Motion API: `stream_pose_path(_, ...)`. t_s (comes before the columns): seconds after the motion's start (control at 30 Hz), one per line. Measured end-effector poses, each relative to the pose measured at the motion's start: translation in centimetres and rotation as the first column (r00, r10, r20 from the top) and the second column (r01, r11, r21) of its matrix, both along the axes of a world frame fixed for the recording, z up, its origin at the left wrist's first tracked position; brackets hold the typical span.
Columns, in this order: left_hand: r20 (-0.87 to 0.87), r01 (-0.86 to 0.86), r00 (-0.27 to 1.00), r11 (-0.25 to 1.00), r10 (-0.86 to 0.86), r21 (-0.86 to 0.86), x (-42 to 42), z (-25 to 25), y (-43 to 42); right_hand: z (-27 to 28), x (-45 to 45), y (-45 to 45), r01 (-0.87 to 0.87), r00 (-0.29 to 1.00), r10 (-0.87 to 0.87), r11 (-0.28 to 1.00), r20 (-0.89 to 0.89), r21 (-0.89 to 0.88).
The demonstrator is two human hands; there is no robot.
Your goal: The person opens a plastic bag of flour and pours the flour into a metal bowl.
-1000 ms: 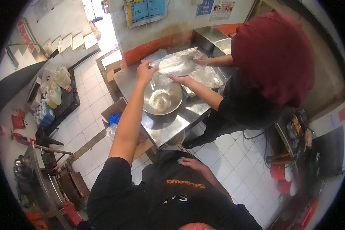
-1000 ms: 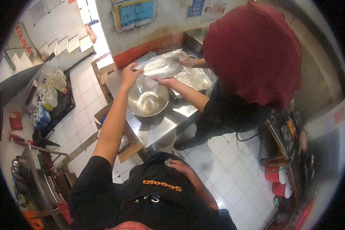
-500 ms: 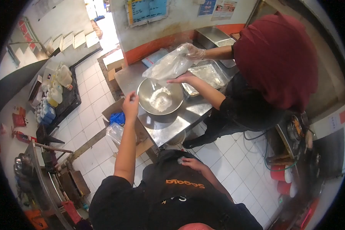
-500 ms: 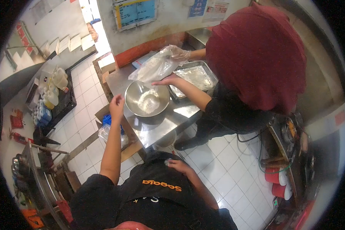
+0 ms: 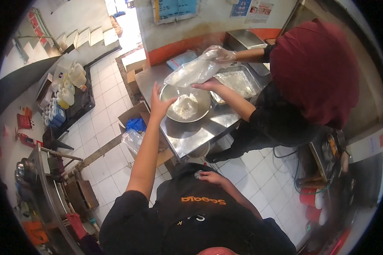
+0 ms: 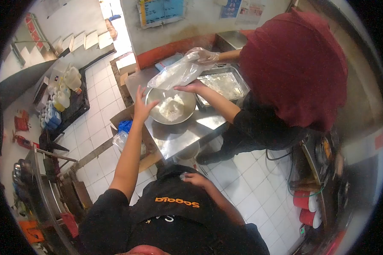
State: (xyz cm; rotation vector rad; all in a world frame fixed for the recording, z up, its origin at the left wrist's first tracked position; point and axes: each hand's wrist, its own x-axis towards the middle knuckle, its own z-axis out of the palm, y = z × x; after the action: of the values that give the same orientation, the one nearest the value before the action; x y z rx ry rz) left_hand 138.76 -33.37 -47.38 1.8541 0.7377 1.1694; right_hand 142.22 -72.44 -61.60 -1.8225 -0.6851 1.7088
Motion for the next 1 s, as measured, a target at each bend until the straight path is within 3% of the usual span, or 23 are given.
stream_pose_path(0.03,0.003,-0.003,1.000,1.000,0.003,0.001,1.5,0.2,1.0,-1.0,-0.2,-0.1,-0.002,1.000,0.002,1.000,-0.017,-0.013)
stream_pose_path(0.1,0.065,0.165,0.986,0.963,-0.155,-0.212,4.0,0.9,2.5,-1.6,-0.3,-0.6,-0.002,1.000,0.001,1.000,-0.025,-0.018)
stream_pose_path(0.23,0.036,0.348,0.933,0.873,-0.358,-0.342,6.6,2.5,3.7,-1.1,-0.1,-1.6,0.009,1.000,-0.010,0.999,0.028,0.054)
stream_pose_path(0.3,0.301,0.516,0.850,0.801,-0.433,-0.304,7.6,2.6,3.0,-1.0,-0.1,-2.3,0.051,0.999,-0.051,0.997,0.002,0.053)
stream_pose_path(0.43,0.205,0.566,0.824,0.790,-0.528,-0.236,8.3,2.3,2.6,0.3,-0.4,-3.0,0.120,0.988,-0.123,0.992,-0.091,-0.034)
stream_pose_path(0.53,0.211,0.532,0.844,0.820,-0.493,-0.213,9.4,1.8,3.1,0.5,-0.2,-2.9,0.057,0.998,-0.057,0.998,0.019,-0.002)
stream_pose_path(0.6,0.127,0.432,0.901,0.878,-0.414,-0.207,9.8,1.5,3.3,-0.3,-0.1,-3.1,0.088,0.995,-0.089,0.996,0.044,0.022)
stream_pose_path(0.73,0.194,0.442,0.893,0.875,-0.407,-0.197,10.2,1.4,3.0,-0.6,0.2,-3.2,0.121,0.992,-0.122,0.992,0.020,0.032)
stream_pose_path(0.83,0.240,0.530,0.846,0.798,-0.476,-0.287,9.5,1.7,2.8,-0.6,0.2,-3.3,0.135,0.991,-0.136,0.991,0.012,0.009)
stream_pose_path(1.0,0.122,0.476,0.879,0.850,-0.460,-0.226,9.2,1.3,3.1,-0.4,0.2,-3.1,0.184,0.982,-0.184,0.983,-0.052,-0.011)
